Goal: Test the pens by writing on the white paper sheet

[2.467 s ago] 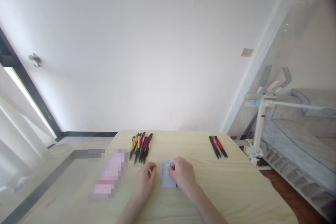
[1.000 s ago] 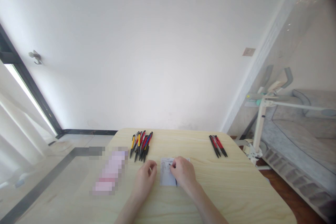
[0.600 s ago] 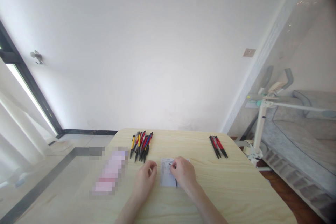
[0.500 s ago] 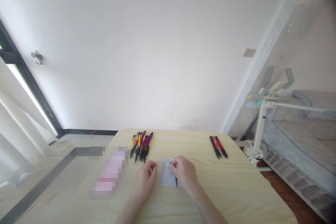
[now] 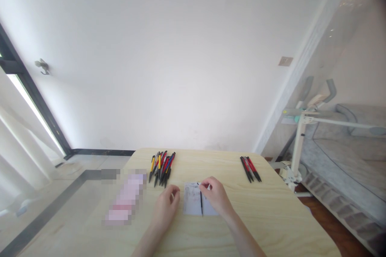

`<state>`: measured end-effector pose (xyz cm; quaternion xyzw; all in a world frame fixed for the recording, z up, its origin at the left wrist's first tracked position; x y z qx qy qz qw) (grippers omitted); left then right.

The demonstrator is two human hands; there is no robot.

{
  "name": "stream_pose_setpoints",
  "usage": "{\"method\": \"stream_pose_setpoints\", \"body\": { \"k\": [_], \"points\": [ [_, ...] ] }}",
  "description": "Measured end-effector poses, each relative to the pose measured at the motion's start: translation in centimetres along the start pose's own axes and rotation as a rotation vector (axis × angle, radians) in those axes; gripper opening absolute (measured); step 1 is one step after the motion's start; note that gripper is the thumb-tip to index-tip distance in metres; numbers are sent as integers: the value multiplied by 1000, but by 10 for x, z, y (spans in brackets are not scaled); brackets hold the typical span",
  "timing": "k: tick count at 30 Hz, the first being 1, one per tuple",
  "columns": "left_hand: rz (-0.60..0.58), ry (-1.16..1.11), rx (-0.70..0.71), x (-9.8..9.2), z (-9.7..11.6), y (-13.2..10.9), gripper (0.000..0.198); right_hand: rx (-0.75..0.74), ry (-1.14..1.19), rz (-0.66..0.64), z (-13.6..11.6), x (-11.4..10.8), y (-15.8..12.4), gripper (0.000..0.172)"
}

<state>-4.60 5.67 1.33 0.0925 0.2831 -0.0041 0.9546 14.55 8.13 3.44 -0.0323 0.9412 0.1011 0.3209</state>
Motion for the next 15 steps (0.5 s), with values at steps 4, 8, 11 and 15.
{"method": "stream_pose_setpoints", "body": {
  "k": [4,8,11,15],
  "points": [
    [0,23,9,0,1,0,15,27,87,-12,5,-1,2,15],
    [-4,33,4,0,2,0,15,75,182,-50,9,-2,3,18],
    [-9,29,2,1,0,0,15,108,306,-87,9,-3,2,19],
    [-15,32,-11,1,-1,1,14,170,496,-117,8,-6,-2,20]
  ]
}}
Point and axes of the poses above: each hand's wrist, its own y-axis towards the middle knuckle, its own x-axis out of the palm, z = x × y, the point moved 2 cm from there along y, towards the middle knuckle, and after that the axes turned 6 degrees about -z, right-handed, at the moved point
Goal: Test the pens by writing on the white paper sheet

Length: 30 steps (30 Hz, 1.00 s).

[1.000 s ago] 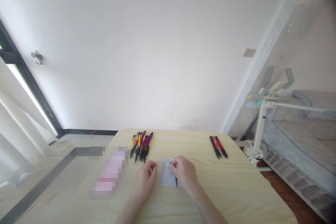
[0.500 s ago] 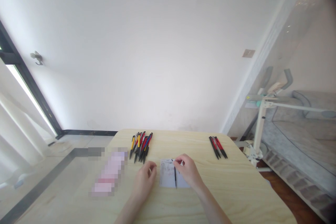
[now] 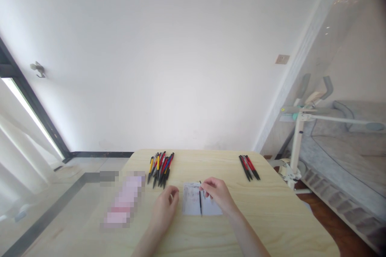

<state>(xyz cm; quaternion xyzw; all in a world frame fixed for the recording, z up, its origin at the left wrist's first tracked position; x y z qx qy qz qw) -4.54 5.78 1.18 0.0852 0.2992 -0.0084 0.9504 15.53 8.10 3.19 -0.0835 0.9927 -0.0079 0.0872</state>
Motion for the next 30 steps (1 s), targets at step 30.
{"method": "stream_pose_setpoints", "body": {
  "k": [30],
  "points": [
    [-59,175,19,3,12,0,16,-81,321,310,42,-37,-36,21]
  ]
}}
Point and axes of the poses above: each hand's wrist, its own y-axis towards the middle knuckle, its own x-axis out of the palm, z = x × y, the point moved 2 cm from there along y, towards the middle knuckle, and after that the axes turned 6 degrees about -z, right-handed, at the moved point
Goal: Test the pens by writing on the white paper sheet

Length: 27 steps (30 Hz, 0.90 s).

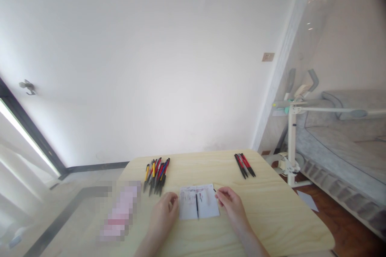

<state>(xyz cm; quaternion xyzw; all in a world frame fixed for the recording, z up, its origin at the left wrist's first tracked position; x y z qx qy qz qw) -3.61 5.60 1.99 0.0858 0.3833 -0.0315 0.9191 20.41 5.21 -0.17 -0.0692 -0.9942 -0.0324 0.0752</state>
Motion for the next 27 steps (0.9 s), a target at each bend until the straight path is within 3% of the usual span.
{"method": "stream_pose_setpoints", "body": {
  "k": [12,18,27],
  "points": [
    [-197,263,166,2,18,28,30,-25,-44,0,5,-3,1,20],
    [-333,443,208,-2,27,41,24,-37,-65,-4,3,-3,0,21],
    [-424,544,225,1,28,50,23,-58,-82,-22,2,-1,-1,20]
  ]
}}
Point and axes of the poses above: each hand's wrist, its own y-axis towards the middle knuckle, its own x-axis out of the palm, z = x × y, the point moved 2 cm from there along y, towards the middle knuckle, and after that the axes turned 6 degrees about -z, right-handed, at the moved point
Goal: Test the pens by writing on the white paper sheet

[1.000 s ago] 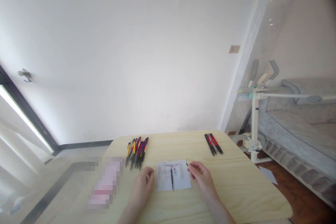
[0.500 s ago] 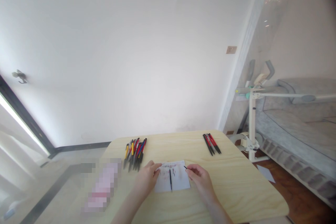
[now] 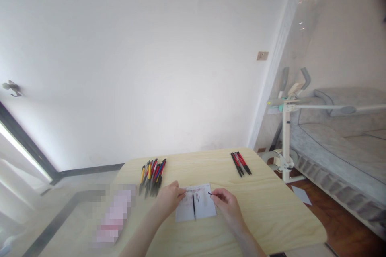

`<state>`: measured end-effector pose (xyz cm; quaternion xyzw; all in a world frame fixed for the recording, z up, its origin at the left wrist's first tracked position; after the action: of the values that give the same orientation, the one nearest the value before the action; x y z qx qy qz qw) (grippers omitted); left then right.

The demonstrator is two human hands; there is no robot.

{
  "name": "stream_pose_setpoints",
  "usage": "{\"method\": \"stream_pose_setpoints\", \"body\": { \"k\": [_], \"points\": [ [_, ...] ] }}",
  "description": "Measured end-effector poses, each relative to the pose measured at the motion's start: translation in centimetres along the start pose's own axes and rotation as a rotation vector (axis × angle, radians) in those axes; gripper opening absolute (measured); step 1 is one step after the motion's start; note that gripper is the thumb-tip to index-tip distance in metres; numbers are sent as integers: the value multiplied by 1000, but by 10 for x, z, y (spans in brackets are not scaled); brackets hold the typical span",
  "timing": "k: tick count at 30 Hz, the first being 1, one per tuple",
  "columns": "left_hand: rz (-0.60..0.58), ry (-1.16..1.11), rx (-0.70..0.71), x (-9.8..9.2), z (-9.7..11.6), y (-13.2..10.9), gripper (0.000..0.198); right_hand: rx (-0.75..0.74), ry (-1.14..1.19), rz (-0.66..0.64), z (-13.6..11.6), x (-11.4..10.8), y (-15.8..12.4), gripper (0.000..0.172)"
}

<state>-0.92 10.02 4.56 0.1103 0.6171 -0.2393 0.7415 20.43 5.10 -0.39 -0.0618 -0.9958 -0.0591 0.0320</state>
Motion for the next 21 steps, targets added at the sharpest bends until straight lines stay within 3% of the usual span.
{"method": "stream_pose_setpoints", "body": {
  "k": [21],
  "points": [
    [32,-128,6,11,-3,4,21,-23,-65,-12,0,0,0,21]
  ]
}}
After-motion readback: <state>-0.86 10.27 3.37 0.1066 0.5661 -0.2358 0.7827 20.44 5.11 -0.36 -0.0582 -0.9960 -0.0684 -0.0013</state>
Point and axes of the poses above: each hand's wrist, its own y-axis towards the middle knuckle, its own x-axis out of the palm, z = x × y, the point moved 2 cm from there along y, towards the middle knuckle, and after that the axes turned 6 degrees about -z, right-handed, at the moved point
